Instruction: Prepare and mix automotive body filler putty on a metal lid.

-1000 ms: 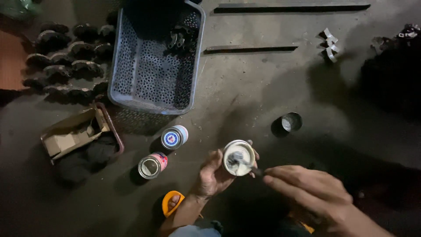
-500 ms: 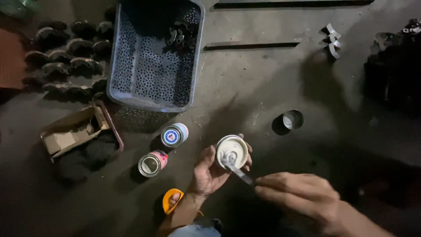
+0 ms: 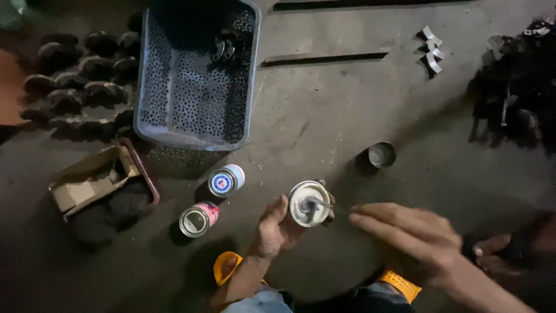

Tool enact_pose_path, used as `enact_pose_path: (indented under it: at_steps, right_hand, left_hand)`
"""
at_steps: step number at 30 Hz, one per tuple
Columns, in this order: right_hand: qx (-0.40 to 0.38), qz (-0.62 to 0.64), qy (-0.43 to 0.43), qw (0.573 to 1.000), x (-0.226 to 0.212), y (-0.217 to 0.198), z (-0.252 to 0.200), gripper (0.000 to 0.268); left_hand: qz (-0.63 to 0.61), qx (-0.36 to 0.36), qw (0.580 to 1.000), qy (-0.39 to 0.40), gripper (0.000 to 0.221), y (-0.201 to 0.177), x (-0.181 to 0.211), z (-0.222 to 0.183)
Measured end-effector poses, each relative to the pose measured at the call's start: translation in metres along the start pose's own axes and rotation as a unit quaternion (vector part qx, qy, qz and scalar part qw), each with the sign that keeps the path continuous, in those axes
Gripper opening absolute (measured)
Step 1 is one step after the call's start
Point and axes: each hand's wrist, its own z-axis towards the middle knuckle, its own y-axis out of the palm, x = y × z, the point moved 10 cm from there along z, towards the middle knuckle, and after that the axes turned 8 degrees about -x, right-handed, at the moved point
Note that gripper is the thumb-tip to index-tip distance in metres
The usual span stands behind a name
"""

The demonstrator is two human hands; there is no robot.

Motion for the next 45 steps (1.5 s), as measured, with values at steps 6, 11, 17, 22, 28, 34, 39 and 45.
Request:
enact_pose_path:
  at_steps: [6,11,17,22,28,34,39,45]
  right_hand:
    - [-0.033,0.116,-0.056,0.991,-0.003,0.022,-0.006,0.018]
    - [0.009,0.064,-0.046,0.997,-0.009,-0.001,0.014,0.024]
    - [-0.013,0.033,-0.019,0.999,0.002,-0.005,0.001,0.025]
    - [-0.045,0.064,-0.029,0.997,-0.019,0.008,0.015,0.03]
    - [0.025,0.079,-0.032,0.996,0.006,0.004,-0.003,0.028]
    - [-0.024,0.12,-0.057,0.991,-0.004,0.019,-0.006,0.032]
    - [0.052,-0.045,0.014,0.998,-0.008,-0.004,0.009,0.016]
    - [-0.016,0.082,-0.042,0.996,-0.02,0.009,0.009,0.042]
  left_hand:
    - [0.001,-0.02,0.998,0.06,0.071,0.012,0.026,0.006]
    - [-0.028,-0.028,0.999,0.013,0.072,0.013,0.009,0.013]
    - [-0.001,-0.011,1.0,0.016,0.072,0.014,0.016,0.005]
    - [-0.011,-0.013,0.999,0.034,0.07,0.02,0.024,0.006]
    - [0.009,-0.005,0.999,0.034,0.071,0.013,0.019,0.003]
    - [0.001,-0.015,0.999,0.039,0.071,0.02,0.028,0.006]
    - [-0.006,-0.027,0.999,0.033,0.071,0.025,0.023,0.005]
    - [0.013,0.001,0.998,0.054,0.071,0.016,0.033,-0.005]
